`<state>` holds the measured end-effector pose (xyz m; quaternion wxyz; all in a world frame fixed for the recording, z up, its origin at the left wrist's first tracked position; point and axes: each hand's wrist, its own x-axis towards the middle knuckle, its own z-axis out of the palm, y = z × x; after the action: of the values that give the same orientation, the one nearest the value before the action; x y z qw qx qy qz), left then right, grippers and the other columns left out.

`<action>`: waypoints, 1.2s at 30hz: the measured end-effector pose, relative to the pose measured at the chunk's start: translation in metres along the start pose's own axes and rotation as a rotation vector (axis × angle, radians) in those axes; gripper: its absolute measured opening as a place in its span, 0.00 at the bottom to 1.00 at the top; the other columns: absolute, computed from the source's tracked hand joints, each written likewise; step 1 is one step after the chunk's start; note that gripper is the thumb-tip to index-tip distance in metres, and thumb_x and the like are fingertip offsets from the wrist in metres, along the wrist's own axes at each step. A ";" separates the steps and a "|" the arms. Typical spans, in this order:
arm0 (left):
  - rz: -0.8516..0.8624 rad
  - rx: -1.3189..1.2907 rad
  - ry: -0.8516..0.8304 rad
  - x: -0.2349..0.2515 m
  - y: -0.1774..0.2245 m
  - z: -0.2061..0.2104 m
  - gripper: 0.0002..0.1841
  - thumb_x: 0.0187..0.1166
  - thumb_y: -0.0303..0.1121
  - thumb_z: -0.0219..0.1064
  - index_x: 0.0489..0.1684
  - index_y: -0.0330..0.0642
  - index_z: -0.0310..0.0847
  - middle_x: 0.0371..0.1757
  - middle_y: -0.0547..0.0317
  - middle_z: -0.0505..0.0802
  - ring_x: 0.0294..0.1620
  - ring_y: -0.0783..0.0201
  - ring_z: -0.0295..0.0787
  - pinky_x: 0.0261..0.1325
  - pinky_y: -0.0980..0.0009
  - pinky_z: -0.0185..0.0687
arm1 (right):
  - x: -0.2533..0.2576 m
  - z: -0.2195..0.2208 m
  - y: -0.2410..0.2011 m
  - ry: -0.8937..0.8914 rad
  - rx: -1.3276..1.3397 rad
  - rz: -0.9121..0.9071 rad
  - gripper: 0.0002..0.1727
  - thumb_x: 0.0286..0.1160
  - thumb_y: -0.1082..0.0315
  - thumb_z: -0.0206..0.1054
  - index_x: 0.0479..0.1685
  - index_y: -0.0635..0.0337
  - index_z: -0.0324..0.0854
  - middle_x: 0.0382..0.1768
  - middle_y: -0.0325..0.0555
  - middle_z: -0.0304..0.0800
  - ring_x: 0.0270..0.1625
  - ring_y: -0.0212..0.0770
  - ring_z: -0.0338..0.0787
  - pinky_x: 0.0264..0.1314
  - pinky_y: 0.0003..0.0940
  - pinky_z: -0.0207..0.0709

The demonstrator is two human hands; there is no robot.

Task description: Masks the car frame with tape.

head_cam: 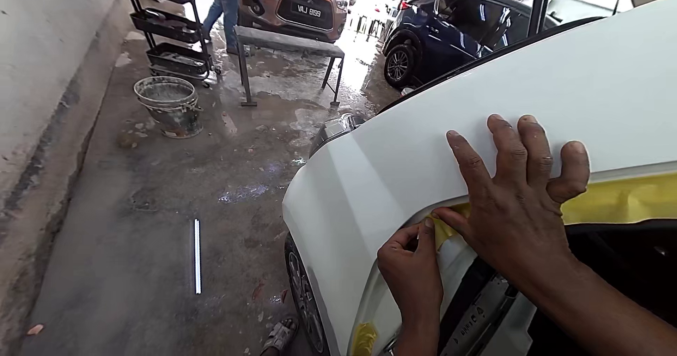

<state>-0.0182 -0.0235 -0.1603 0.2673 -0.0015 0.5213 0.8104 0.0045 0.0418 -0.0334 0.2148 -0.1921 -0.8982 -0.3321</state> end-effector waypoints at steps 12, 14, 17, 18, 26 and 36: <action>-0.387 -0.328 -0.016 -0.010 0.014 -0.007 0.09 0.79 0.30 0.73 0.37 0.30 0.92 0.25 0.48 0.92 0.20 0.64 0.87 0.20 0.75 0.81 | -0.001 0.002 -0.003 -0.015 0.006 -0.022 0.72 0.29 0.41 0.92 0.93 0.43 0.58 0.92 0.61 0.49 0.95 0.68 0.41 0.86 0.80 0.28; -0.322 -0.298 0.015 -0.013 0.010 -0.004 0.09 0.78 0.30 0.74 0.34 0.31 0.93 0.22 0.49 0.91 0.16 0.65 0.84 0.17 0.75 0.77 | -0.002 0.002 -0.005 -0.022 0.005 -0.022 0.73 0.28 0.42 0.93 0.93 0.43 0.58 0.92 0.61 0.49 0.95 0.68 0.42 0.86 0.80 0.28; -0.191 -0.210 0.061 -0.013 -0.002 0.000 0.08 0.75 0.31 0.77 0.32 0.35 0.95 0.20 0.52 0.90 0.13 0.66 0.80 0.16 0.74 0.77 | -0.002 0.002 -0.005 -0.023 0.000 -0.020 0.73 0.28 0.44 0.93 0.93 0.44 0.57 0.92 0.62 0.49 0.95 0.68 0.42 0.87 0.79 0.28; -0.170 -0.184 0.069 -0.012 -0.005 0.001 0.08 0.74 0.32 0.78 0.31 0.36 0.95 0.20 0.53 0.90 0.13 0.66 0.80 0.17 0.73 0.77 | -0.002 0.001 -0.006 -0.027 -0.002 -0.018 0.73 0.29 0.43 0.93 0.93 0.44 0.57 0.92 0.63 0.49 0.95 0.68 0.42 0.87 0.79 0.28; -0.064 -0.148 0.099 -0.016 -0.022 -0.003 0.11 0.75 0.32 0.77 0.22 0.36 0.91 0.19 0.54 0.91 0.13 0.67 0.79 0.16 0.73 0.71 | -0.008 0.006 -0.011 -0.025 0.014 -0.030 0.69 0.35 0.46 0.92 0.93 0.43 0.58 0.92 0.62 0.49 0.94 0.68 0.42 0.88 0.77 0.28; -0.436 -0.246 -0.054 -0.010 0.007 -0.019 0.12 0.78 0.34 0.75 0.32 0.31 0.90 0.24 0.51 0.91 0.11 0.70 0.73 0.12 0.78 0.64 | -0.008 0.008 -0.006 -0.026 0.023 -0.051 0.66 0.38 0.42 0.90 0.92 0.41 0.60 0.93 0.60 0.49 0.95 0.66 0.42 0.88 0.76 0.29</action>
<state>-0.0182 -0.0465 -0.1603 0.4475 -0.1248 0.3988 0.7906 0.0064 0.0413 -0.0465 0.1968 -0.1709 -0.9091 -0.3248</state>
